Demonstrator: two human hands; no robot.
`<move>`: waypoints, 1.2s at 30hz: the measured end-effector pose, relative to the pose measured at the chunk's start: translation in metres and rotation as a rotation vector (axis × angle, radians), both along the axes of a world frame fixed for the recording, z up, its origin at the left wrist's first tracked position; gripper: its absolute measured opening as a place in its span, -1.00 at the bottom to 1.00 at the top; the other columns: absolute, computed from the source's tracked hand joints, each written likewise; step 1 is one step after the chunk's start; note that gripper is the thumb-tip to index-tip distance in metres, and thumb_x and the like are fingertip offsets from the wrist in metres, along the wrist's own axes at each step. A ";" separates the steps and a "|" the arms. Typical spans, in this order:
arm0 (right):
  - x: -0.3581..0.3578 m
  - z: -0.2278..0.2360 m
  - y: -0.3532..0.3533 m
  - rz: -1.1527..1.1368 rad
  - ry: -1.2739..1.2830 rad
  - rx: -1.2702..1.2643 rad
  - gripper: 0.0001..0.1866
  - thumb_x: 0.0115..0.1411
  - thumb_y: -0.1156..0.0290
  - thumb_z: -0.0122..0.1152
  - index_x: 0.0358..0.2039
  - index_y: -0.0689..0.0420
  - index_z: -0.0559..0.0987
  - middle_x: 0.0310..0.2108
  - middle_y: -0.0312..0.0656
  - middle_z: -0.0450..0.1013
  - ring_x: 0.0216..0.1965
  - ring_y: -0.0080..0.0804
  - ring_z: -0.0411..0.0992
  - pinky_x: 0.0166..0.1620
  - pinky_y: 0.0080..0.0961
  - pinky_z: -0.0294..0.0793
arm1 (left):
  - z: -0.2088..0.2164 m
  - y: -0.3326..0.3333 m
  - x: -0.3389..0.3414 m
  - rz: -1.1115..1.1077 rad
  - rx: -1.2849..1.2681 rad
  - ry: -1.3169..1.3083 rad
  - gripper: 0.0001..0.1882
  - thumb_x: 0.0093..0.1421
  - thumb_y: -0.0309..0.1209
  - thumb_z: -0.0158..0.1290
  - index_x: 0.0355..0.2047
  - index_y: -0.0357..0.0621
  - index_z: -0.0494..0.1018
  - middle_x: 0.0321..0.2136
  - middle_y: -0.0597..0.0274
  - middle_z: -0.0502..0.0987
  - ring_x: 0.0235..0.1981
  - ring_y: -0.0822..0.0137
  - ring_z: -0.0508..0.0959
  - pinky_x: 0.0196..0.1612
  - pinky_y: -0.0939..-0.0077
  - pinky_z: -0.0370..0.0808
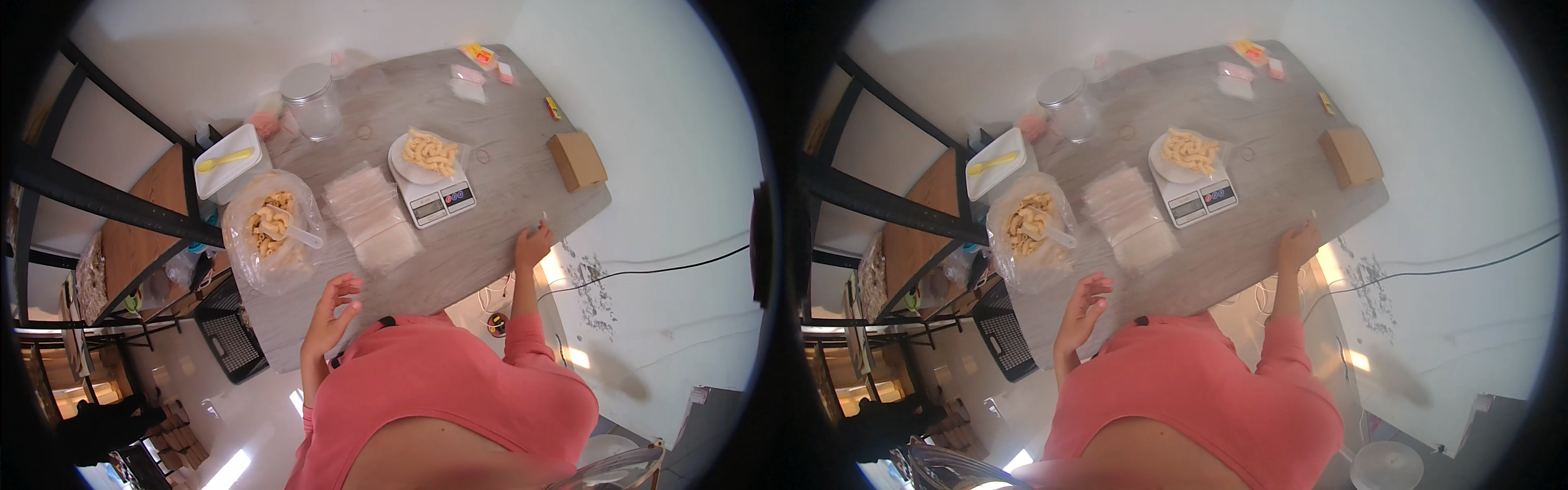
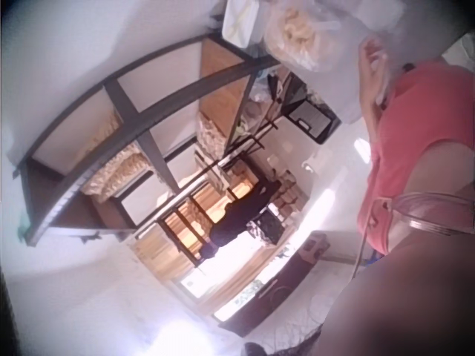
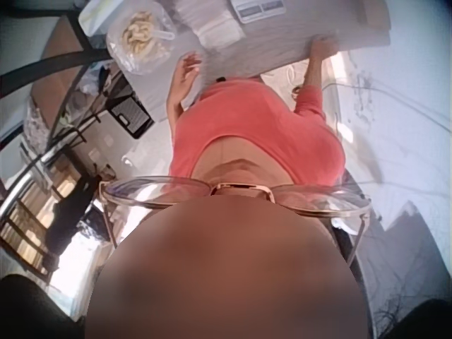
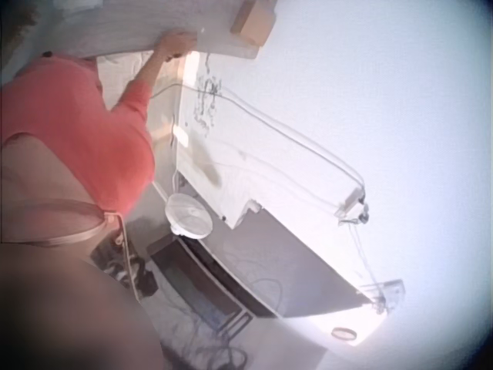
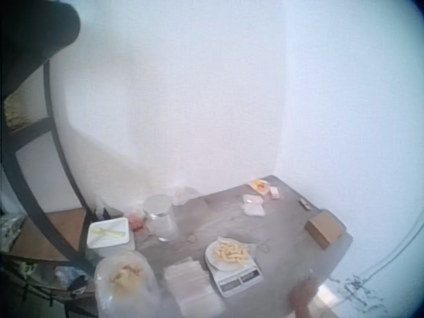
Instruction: The person scoops cashew nuts from a large bag into small clear plastic bags using a plastic scoop, then places each filled bag on a digital scale to check weight. After weighing, the person seals the bag and sets it aside. This cycle repeats throughout the clip.
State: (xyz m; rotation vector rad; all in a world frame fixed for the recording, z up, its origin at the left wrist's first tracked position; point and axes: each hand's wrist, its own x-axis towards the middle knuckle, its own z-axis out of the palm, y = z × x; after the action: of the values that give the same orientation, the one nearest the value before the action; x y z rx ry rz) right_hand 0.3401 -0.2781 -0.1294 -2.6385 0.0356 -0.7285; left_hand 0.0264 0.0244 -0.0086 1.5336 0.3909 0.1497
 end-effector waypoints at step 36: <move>0.062 0.014 0.165 0.349 0.374 0.435 -0.70 -0.02 0.09 0.23 -0.42 0.06 0.60 -0.47 -0.23 0.50 -0.33 -0.30 0.45 -0.19 -0.35 0.33 | 0.013 0.003 -0.006 0.032 0.175 -0.019 -0.48 0.12 -0.49 0.01 0.10 -0.18 0.15 -0.06 0.15 0.38 -0.03 0.32 0.37 0.00 0.41 0.30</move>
State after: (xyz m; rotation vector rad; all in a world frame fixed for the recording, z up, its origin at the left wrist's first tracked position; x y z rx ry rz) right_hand 0.4025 -0.1128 -0.1150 -2.2393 -0.1425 -0.0888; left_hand 0.0207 0.0277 0.0042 1.6979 0.3952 0.2280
